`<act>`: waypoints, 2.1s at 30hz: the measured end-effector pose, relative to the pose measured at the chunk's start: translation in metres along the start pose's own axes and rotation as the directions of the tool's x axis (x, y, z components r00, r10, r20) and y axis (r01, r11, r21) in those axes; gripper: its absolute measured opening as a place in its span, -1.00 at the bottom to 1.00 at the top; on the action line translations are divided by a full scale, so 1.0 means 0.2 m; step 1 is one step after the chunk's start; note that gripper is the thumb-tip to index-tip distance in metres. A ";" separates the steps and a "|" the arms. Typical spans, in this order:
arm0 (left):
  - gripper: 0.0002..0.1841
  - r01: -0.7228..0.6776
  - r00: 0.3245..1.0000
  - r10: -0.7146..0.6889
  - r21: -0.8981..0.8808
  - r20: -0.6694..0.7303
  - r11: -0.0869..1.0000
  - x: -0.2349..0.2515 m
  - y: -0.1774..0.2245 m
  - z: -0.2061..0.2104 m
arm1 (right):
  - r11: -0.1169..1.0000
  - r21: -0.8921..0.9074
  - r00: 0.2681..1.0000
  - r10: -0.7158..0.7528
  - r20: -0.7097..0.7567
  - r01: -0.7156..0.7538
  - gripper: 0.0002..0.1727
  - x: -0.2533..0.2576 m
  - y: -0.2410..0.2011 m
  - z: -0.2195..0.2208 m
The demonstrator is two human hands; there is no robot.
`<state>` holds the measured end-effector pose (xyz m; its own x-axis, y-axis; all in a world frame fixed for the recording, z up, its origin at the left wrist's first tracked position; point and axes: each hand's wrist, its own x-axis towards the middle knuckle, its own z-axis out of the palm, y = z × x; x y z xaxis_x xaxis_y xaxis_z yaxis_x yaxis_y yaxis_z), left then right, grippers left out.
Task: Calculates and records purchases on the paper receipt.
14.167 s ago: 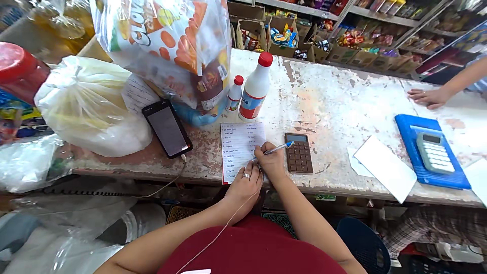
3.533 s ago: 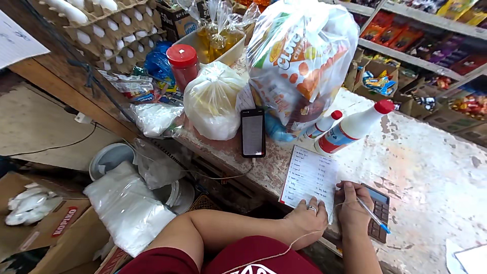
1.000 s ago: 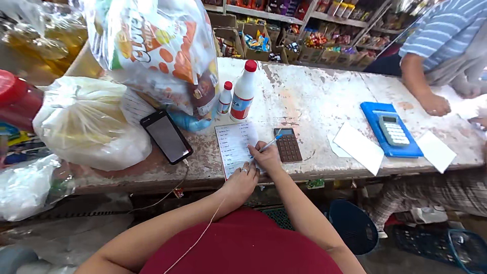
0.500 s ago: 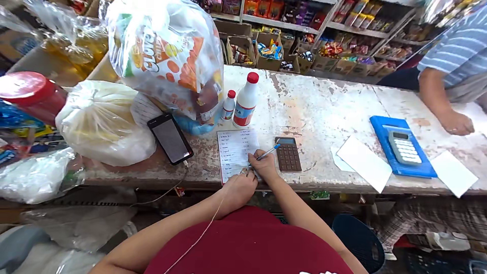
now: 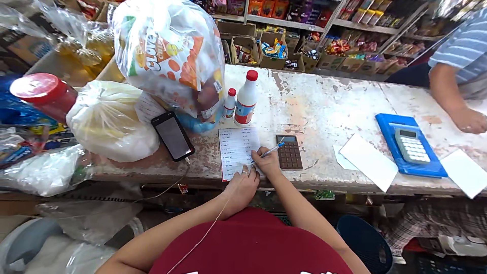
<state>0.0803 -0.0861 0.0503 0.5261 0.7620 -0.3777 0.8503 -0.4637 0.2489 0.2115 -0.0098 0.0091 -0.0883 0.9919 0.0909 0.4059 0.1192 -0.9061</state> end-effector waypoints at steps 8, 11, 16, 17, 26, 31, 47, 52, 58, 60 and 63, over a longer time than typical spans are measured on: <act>-0.29 -0.050 0.990 0.050 -0.002 -0.128 0.999 0.01 -0.02 0.08 | 0.999 -0.010 0.998 -0.042 0.038 0.043 -0.61 0.01 0.03 0.01; -0.31 -0.048 0.990 0.048 0.005 -0.135 0.999 0.02 -0.01 0.08 | 0.999 -0.018 0.999 -0.043 0.023 0.043 -0.61 0.00 0.02 0.01; -0.30 -0.044 0.990 0.042 -0.011 -0.131 0.999 0.02 -0.01 0.08 | 0.999 -0.025 0.999 -0.043 0.028 0.044 -0.60 0.01 0.04 0.01; -0.28 -0.044 0.991 0.042 -0.013 -0.126 0.999 0.02 -0.01 0.08 | 0.999 -0.034 0.999 -0.038 0.031 0.039 -0.62 0.01 0.03 0.01; -0.22 -0.039 0.994 0.037 -0.016 -0.104 0.999 0.01 -0.01 0.07 | 0.998 -0.048 0.999 -0.041 0.017 0.042 -0.64 0.01 0.02 0.01; -0.31 -0.042 0.991 0.033 -0.070 -0.126 0.997 0.00 -0.01 0.08 | 0.997 -0.070 1.000 0.012 0.018 -0.011 -0.73 0.01 0.01 -0.01; -0.43 -0.130 0.970 0.105 -0.104 -0.221 0.986 -0.05 -0.06 0.10 | 0.952 0.285 0.985 -0.066 -0.158 0.109 -0.81 0.03 0.06 0.02; -0.44 -0.139 0.967 0.111 -0.108 -0.229 0.984 -0.06 -0.06 0.11 | 0.958 0.258 0.984 -0.084 -0.157 0.123 -0.82 0.03 0.07 0.02; -0.49 -0.137 0.961 0.102 -0.120 -0.256 0.983 -0.08 -0.06 0.13 | 0.961 0.250 0.984 -0.081 -0.161 0.120 -0.83 0.02 0.07 0.02; -0.50 -0.126 0.964 0.098 -0.101 -0.247 0.987 -0.08 -0.05 0.13 | 0.961 0.252 0.984 -0.079 -0.157 0.117 -0.84 0.02 0.07 0.02; -0.51 -0.114 0.968 0.093 -0.080 -0.231 0.990 -0.08 -0.05 0.13 | 0.961 0.247 0.984 -0.089 -0.155 0.125 -0.84 0.02 0.08 0.02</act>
<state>0.0640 -0.1057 0.0317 0.5853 0.7993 -0.1361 0.7806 -0.5101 0.3611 0.2135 -0.0035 -0.0059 0.0179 0.9722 0.2336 0.1546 0.2281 -0.9613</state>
